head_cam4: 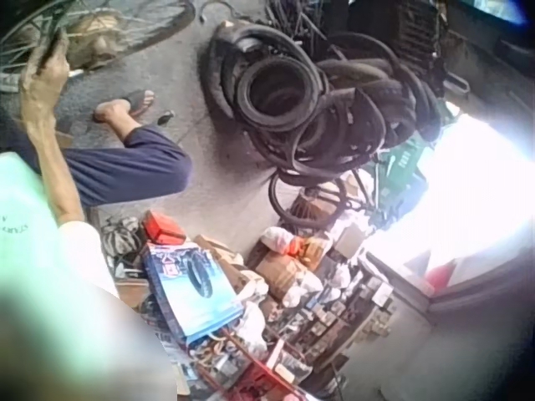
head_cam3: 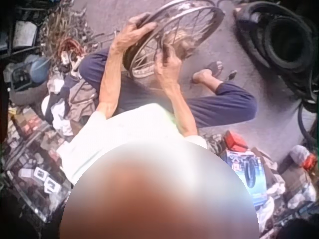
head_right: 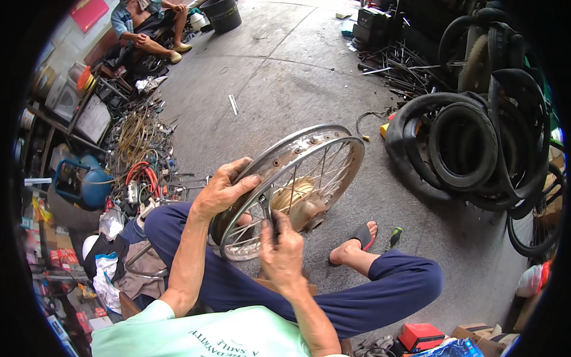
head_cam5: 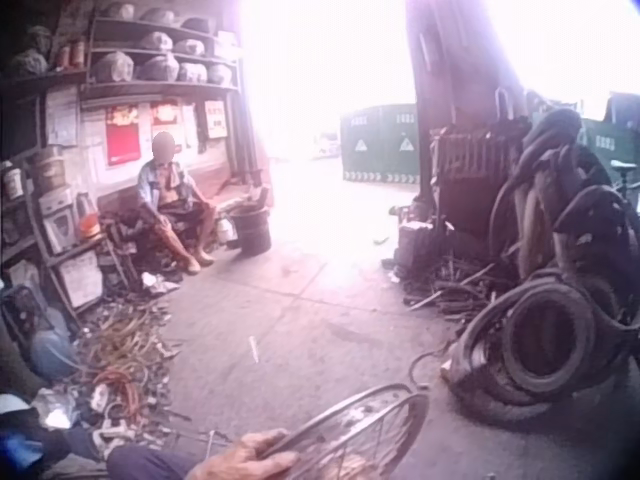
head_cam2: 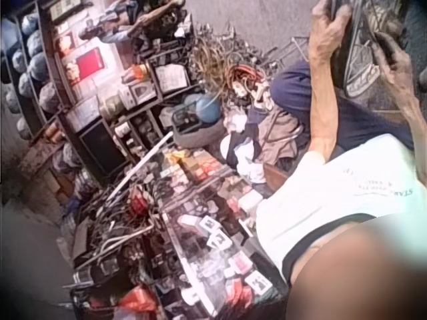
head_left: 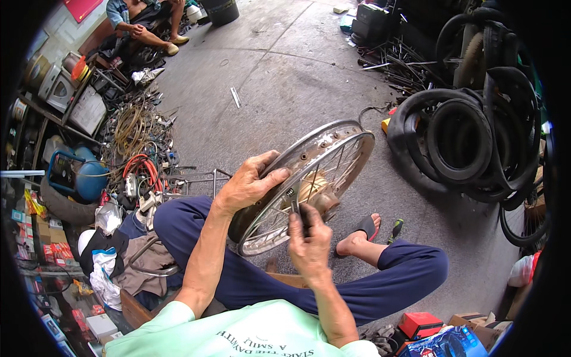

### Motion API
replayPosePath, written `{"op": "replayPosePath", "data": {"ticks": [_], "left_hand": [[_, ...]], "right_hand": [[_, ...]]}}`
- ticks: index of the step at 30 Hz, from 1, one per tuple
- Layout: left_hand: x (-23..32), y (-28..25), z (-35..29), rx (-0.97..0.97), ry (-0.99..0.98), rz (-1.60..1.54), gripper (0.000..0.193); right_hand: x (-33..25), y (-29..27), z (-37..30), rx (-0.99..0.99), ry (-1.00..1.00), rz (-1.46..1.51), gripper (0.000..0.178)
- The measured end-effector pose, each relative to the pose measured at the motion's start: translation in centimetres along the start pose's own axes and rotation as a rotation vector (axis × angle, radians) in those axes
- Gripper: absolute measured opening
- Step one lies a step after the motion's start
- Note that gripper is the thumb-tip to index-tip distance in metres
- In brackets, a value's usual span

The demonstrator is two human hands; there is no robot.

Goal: The person sits on the floor and uses a wrench to tighten the spokes of a bicycle wheel. They rotate the wheel and adjust multiple spokes around the rim.

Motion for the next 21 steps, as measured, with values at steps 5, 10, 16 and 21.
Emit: {"op": "replayPosePath", "data": {"ticks": [5,10,16,21], "left_hand": [[0.0,-0.1,-0.4,-0.031,-0.003,-0.046,0.027],[0.3,1.7,-0.2,-0.077,0.024,-0.052,0.028],[0.3,2.7,-0.1,-0.105,0.082,0.005,0.029],[0.0,3.4,-0.5,-0.158,0.018,-0.166,0.033]], "right_hand": [[1.1,-5.0,6.5,-0.484,0.056,0.024,0.024],[5.4,-6.9,12.4,-0.808,0.346,0.272,0.021],[8.7,-9.3,9.5,-0.625,0.404,0.492,0.02],[12.0,-16.3,5.7,-0.225,0.39,0.627,0.027]]}}
Point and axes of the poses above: each hand's wrist, its own z-axis towards the middle knuckle, its own y-axis out of the palm, x = y × z, the point moved 7 cm from there along z, towards the middle knuckle, and after that the axes turned 1 degree about z, right-handed, at the moved point
